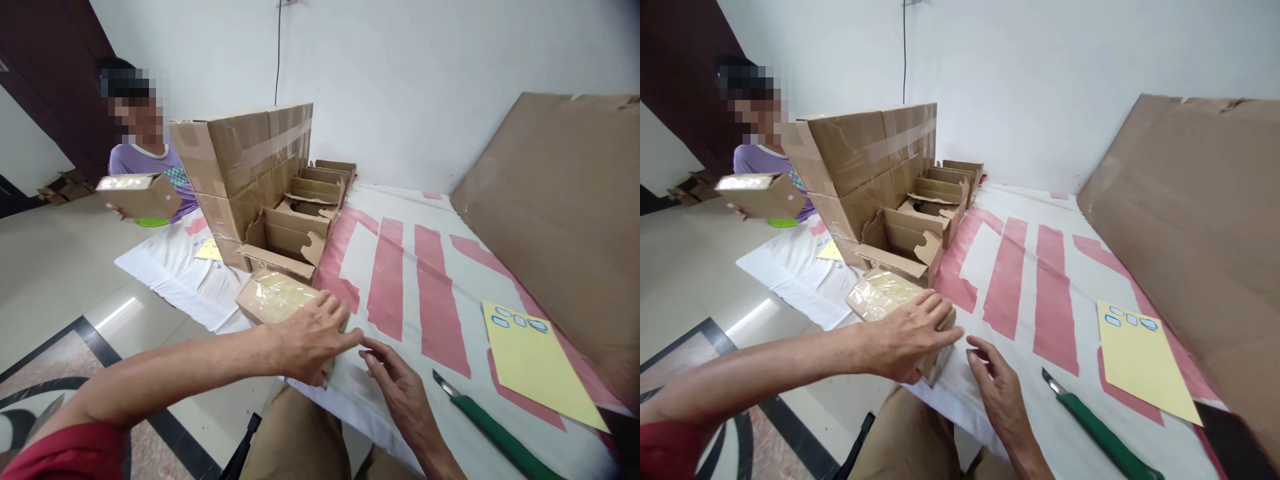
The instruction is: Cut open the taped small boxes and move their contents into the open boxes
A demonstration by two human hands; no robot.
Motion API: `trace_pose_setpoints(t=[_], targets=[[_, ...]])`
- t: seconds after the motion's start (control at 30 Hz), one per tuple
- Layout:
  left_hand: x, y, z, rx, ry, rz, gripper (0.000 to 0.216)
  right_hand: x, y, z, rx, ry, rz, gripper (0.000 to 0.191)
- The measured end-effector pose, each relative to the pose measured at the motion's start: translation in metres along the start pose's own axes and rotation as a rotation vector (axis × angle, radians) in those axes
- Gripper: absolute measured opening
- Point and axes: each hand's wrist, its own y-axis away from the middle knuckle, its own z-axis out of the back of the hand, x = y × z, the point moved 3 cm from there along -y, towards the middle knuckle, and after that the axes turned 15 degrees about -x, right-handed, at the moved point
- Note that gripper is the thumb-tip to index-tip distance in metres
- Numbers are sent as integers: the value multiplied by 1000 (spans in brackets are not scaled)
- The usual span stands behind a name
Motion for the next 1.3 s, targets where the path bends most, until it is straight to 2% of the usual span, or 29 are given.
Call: trace_pose_setpoints(t=[0.17, 0.27, 0.37, 0.47, 0.53, 0.6, 0.67, 0.7, 0.8, 0.93, 1.07, 1.3], targets=[[-39, -50, -22, -98, -5, -102, 63, -14, -3, 44, -233, -65, -157, 66], [-51, -66, -37, -125, 24, -102, 54, -23, -1, 62, -286, -168, -204, 68], [-56, -61, -39, -187, 48, -77, 59, -30, 2, 71, -281, -200, -188, 65], [-58, -33, -26, -323, 172, -29, 70, -35, 4, 74, -257, -156, -153, 62], [-56, -5, -16, -523, 263, 152, 73, -37, 6, 75, -247, -124, -138, 59], [-51, 29, -13, -785, 291, 468, 72, -38, 9, 74, -230, -105, -129, 55], [-47, 60, -23, -975, 299, 788, 66, -37, 14, 70, -212, -97, -128, 52], [-45, 72, -32, -1022, 327, 918, 62, -36, 17, 68, -204, -102, -132, 52], [-41, 90, -68, -1028, 522, 1173, 65, -35, 27, 61, -200, -137, -150, 51], [-36, 89, -97, -1026, 698, 1314, 81, -35, 40, 51, -174, -166, -105, 51], [-35, 88, -102, -1069, 703, 1347, 82, -27, 48, 42, -145, -148, -39, 57], [-50, 92, -102, -1063, 620, 1347, 70, -19, 52, 38, -167, -76, -12, 62]])
